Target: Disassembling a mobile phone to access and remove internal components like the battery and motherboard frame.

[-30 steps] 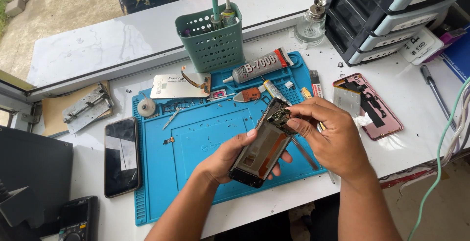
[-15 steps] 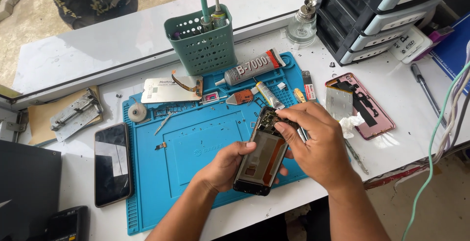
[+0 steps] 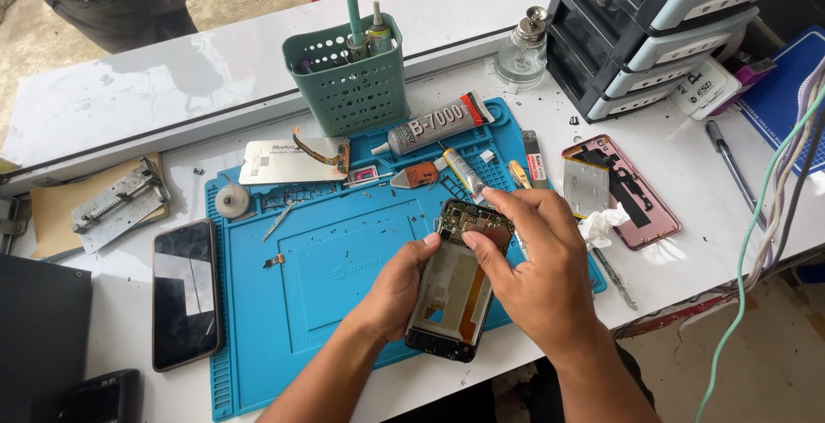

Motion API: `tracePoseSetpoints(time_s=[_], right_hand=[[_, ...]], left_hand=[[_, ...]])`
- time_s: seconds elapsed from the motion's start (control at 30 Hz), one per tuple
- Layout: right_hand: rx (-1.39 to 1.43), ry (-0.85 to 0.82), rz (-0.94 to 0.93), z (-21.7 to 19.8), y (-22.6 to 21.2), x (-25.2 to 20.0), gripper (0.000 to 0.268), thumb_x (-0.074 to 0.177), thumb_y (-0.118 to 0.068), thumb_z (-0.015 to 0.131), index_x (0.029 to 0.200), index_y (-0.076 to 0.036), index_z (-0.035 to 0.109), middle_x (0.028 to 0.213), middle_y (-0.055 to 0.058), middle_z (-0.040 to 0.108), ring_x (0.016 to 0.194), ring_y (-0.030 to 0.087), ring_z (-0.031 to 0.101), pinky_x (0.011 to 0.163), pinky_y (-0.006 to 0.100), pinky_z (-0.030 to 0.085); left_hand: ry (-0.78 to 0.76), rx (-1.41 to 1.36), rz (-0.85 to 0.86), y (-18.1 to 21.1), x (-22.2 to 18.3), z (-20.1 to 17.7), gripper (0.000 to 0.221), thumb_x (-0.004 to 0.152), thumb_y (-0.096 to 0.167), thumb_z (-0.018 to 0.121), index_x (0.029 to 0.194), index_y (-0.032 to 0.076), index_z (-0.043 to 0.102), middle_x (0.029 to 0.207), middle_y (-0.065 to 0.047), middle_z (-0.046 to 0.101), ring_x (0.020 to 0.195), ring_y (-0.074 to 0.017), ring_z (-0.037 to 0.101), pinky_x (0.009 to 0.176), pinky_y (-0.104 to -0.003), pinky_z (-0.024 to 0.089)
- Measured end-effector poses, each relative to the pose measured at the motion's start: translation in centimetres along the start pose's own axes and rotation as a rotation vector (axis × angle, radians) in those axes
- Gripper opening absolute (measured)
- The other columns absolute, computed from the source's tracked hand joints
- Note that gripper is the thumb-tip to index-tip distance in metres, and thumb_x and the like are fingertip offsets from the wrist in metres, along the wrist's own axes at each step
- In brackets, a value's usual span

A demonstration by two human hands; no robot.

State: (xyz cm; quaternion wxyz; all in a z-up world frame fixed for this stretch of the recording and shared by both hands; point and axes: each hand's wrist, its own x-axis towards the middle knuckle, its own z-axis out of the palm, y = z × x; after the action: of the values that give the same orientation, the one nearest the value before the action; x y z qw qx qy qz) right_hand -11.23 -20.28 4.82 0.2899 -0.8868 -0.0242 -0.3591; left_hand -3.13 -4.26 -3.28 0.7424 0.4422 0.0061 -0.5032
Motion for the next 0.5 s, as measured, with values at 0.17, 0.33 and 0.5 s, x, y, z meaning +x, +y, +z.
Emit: tracePoseSetpoints(time_s=[0.17, 0.33, 0.5], right_hand=[[-0.058, 0.045, 0.006, 0.4, -0.6, -0.2, 0.051, 0.083, -0.011, 0.089, 0.126, -0.002, 0.065, 0.108, 0.012, 0.07, 0.101, 0.028, 0.067, 0.092, 0.042, 0.053], [-0.069, 0.035, 0.016, 0.1, -0.6, -0.4, 0.055, 0.08, -0.012, 0.091, 0.127, -0.003, 0.064, 0.109, 0.009, 0.072, 0.101, 0.028, 0.064, 0.093, 0.041, 0.053], [-0.026, 0.012, 0.011, -0.3, -0.6, -0.4, 0.053, 0.08, -0.007, 0.089, 0.126, -0.002, 0.064, 0.112, 0.009, 0.073, 0.103, 0.029, 0.065, 0.094, 0.042, 0.054]], left_hand=[[0.0, 0.051, 0.151, 0.8, -0.9, 1.2, 0.055, 0.098, 0.057, 0.047, 0.116, 0.01, 0.07, 0.093, -0.012, 0.074, 0.079, -0.0283, 0.072, 0.067, -0.039, 0.057], [0.065, 0.138, 0.204, 1.3, -1.1, 1.9, 0.05, 0.101, 0.048, 0.049, 0.113, 0.006, 0.073, 0.089, -0.009, 0.073, 0.077, -0.0246, 0.071, 0.064, -0.038, 0.057], [0.154, 0.166, 0.18, 1.7, -1.3, 2.2, 0.046, 0.099, 0.047, 0.05, 0.113, 0.01, 0.073, 0.094, -0.007, 0.071, 0.081, -0.0234, 0.068, 0.068, -0.037, 0.054]])
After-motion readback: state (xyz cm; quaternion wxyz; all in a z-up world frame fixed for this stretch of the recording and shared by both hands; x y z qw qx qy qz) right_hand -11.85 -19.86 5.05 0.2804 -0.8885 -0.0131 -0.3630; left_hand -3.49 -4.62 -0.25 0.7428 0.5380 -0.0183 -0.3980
